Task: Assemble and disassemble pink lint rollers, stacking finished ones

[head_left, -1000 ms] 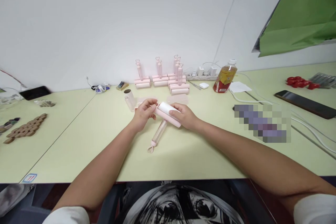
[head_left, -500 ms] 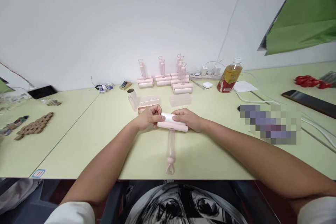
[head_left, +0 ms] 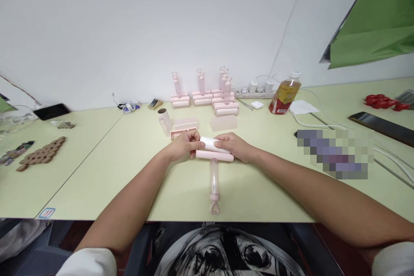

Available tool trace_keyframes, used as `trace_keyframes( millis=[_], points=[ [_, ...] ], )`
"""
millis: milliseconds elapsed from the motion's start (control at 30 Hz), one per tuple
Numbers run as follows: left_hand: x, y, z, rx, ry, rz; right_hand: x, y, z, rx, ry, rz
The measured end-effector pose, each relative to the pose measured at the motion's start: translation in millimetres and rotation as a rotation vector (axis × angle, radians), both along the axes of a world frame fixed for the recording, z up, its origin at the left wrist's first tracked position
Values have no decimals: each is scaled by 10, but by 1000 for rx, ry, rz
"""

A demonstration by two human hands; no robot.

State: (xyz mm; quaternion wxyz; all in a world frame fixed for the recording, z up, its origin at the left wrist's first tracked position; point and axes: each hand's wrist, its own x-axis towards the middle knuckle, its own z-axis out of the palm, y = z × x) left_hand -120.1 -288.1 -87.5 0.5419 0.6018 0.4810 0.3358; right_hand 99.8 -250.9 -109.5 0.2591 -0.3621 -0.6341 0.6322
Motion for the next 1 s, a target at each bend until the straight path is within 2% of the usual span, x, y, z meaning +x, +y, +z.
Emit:
trace_keyframes(
  millis=[267, 467, 533, 667, 867, 1000],
  points=[
    [44, 20, -29, -13, -24, 60, -52, -2, -23, 75, -36, -107],
    [41, 0, -128, -55, 12, 37, 18, 2, 87, -63, -107, 48],
    [52, -8, -148, -52, 18, 51, 39, 17, 116, -88, -88, 53],
    [61, -22, -142, 12, 88, 57, 56, 53, 114, -55, -51, 13],
    [29, 5, -147, 45, 93, 89, 65, 89, 41, 44, 39, 112],
    [39, 28, -116, 11, 40, 87, 97, 146, 25, -34, 52, 90]
  ],
)
